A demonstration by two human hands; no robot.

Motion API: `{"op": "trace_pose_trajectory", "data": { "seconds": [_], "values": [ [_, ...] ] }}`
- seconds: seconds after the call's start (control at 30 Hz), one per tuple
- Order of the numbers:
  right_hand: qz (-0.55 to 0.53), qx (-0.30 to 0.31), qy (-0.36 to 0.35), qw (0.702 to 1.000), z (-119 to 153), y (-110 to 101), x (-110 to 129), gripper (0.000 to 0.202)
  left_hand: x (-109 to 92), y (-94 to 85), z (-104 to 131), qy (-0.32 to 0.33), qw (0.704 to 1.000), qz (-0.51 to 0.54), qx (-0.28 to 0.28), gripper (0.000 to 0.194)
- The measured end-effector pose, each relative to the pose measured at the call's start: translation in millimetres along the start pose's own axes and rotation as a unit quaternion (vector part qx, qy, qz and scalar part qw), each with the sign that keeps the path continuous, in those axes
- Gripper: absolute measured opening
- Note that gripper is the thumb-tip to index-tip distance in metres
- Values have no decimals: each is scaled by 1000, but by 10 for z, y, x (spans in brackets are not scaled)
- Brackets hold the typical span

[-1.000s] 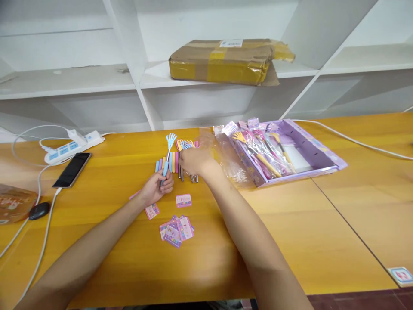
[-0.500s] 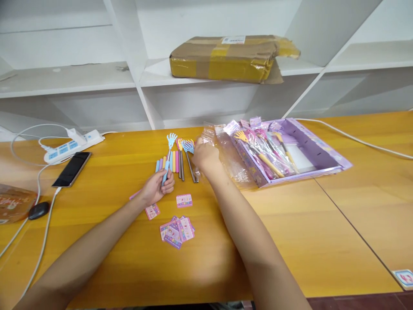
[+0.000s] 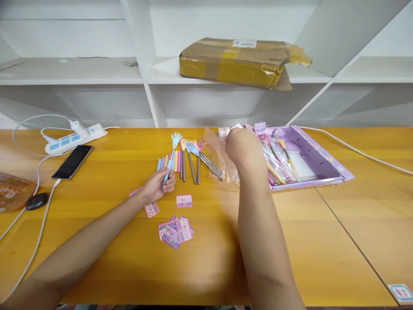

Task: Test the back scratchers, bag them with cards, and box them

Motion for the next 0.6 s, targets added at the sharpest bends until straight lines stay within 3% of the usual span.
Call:
{"op": "trace_pose_trajectory", "data": {
  "seconds": [0.07, 0.17, 0.23, 0.3, 0.37, 0.47, 0.53, 0.6],
  "values": [
    [2, -9, 45, 999, 77, -183, -8, 24, -4, 0, -1, 1, 1000, -2, 1, 27],
    [-66, -23, 53, 996, 192, -443, 51, 24, -7, 1, -8, 1, 1000, -7, 2, 26],
    [-172, -17, 42, 984, 244, -558, 105, 19, -6, 5, -7, 0, 1000, -12, 1, 22],
    [-314, 19, 24, 949, 283, -599, 190, 11, -8, 15, 3, 10, 1000, -27, 2, 23],
    [-433, 77, -8, 898, 328, -569, 342, 2, -18, 28, 22, 34, 998, -55, 11, 35],
    [-509, 172, -56, 842, 435, -415, 677, 9, -22, 54, 55, 67, 993, -84, 46, 56],
    [-511, 229, -85, 824, 527, -267, 926, 10, -19, 53, 64, 78, 992, -82, 54, 66],
    [-481, 260, -120, 829, 613, -130, 1143, 10, -15, 33, 59, 80, 993, -78, 37, 77]
  ]
}}
Point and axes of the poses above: each hand's wrist, its own z-axis away from the middle knuckle, its own y-axis out of the palm, x = y × z, the point moved 4 cm from there along -z, towards the middle knuckle, and after that the axes turned 12 degrees about y, right-handed, at the moved point
